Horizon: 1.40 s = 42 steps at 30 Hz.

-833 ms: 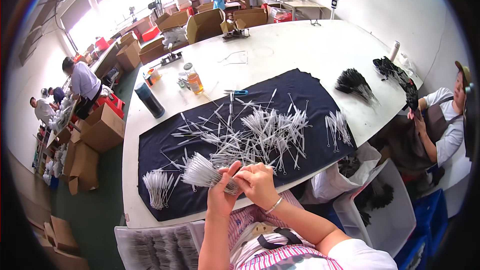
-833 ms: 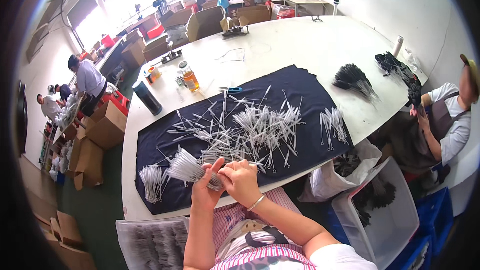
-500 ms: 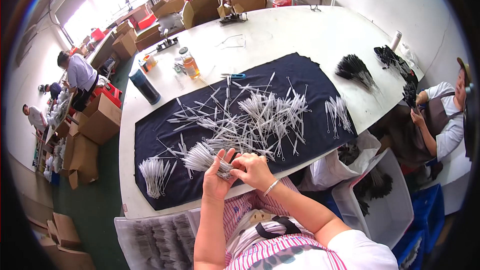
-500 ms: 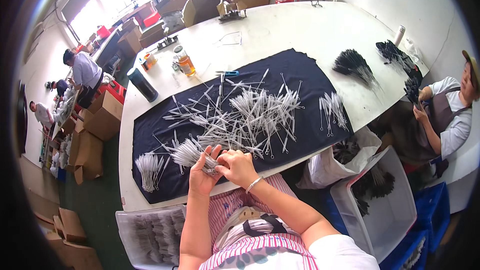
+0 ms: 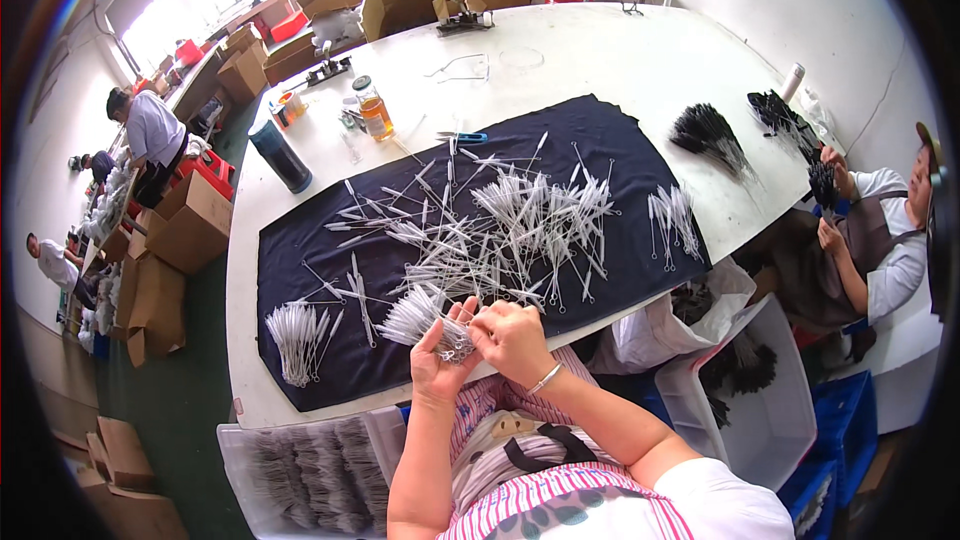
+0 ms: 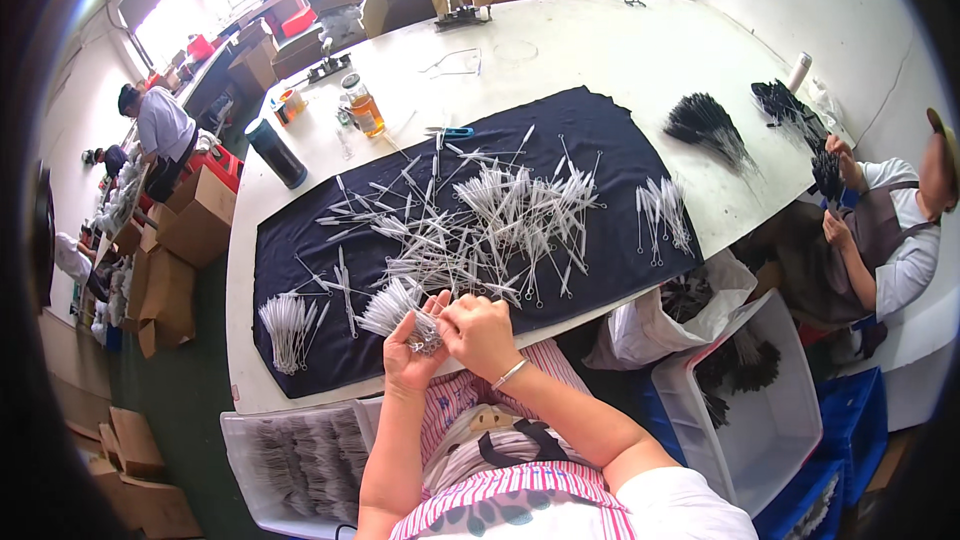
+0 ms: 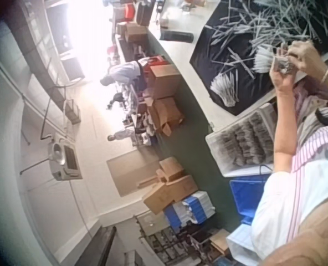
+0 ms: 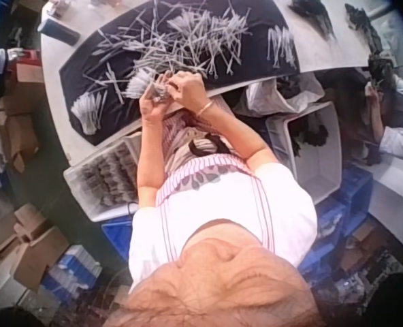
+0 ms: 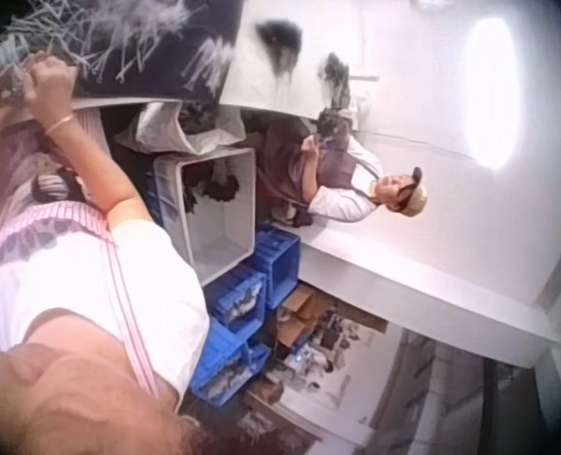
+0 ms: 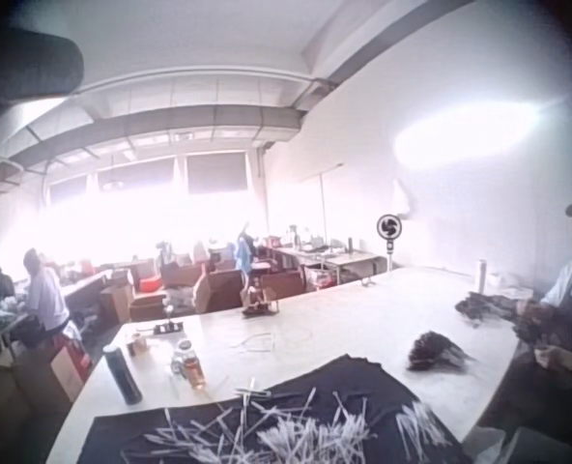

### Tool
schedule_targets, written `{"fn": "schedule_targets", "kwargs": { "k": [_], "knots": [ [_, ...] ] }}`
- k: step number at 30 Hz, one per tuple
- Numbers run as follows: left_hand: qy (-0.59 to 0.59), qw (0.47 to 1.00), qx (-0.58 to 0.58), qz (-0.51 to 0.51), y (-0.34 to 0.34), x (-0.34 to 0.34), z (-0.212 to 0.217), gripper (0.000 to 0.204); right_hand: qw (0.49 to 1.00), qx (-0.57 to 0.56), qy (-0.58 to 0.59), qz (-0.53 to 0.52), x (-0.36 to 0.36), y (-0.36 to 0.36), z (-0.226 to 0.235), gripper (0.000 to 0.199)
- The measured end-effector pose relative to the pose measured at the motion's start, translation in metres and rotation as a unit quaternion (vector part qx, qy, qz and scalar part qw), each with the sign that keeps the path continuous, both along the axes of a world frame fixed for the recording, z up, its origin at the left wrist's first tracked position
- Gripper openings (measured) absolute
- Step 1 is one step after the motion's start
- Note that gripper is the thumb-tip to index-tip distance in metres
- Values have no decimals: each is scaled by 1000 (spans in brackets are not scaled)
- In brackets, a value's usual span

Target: The person gathers wire brushes from the table into bundles by hand and places the assembled bundles into a plastic storage container.

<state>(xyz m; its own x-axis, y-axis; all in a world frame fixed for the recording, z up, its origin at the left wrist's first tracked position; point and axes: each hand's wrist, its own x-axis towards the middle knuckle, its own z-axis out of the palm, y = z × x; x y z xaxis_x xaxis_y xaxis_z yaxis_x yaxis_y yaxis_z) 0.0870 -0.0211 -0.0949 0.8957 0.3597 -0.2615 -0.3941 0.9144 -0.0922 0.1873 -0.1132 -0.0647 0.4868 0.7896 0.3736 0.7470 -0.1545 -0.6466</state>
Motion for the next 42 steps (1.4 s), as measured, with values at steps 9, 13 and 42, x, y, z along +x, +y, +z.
{"fn": "schedule_targets", "kwargs": {
  "k": [9,13,42],
  "knots": [
    [34,999,-33,-6,-5,-2,-21,28,986,-160,-29,26,-1,22,0,18],
    [67,998,-2,-14,-5,-2,-18,30,992,-126,12,11,2,18,7,16],
    [133,990,49,-16,-14,-4,-4,16,962,-90,49,251,69,56,69,23]
  ]
}}
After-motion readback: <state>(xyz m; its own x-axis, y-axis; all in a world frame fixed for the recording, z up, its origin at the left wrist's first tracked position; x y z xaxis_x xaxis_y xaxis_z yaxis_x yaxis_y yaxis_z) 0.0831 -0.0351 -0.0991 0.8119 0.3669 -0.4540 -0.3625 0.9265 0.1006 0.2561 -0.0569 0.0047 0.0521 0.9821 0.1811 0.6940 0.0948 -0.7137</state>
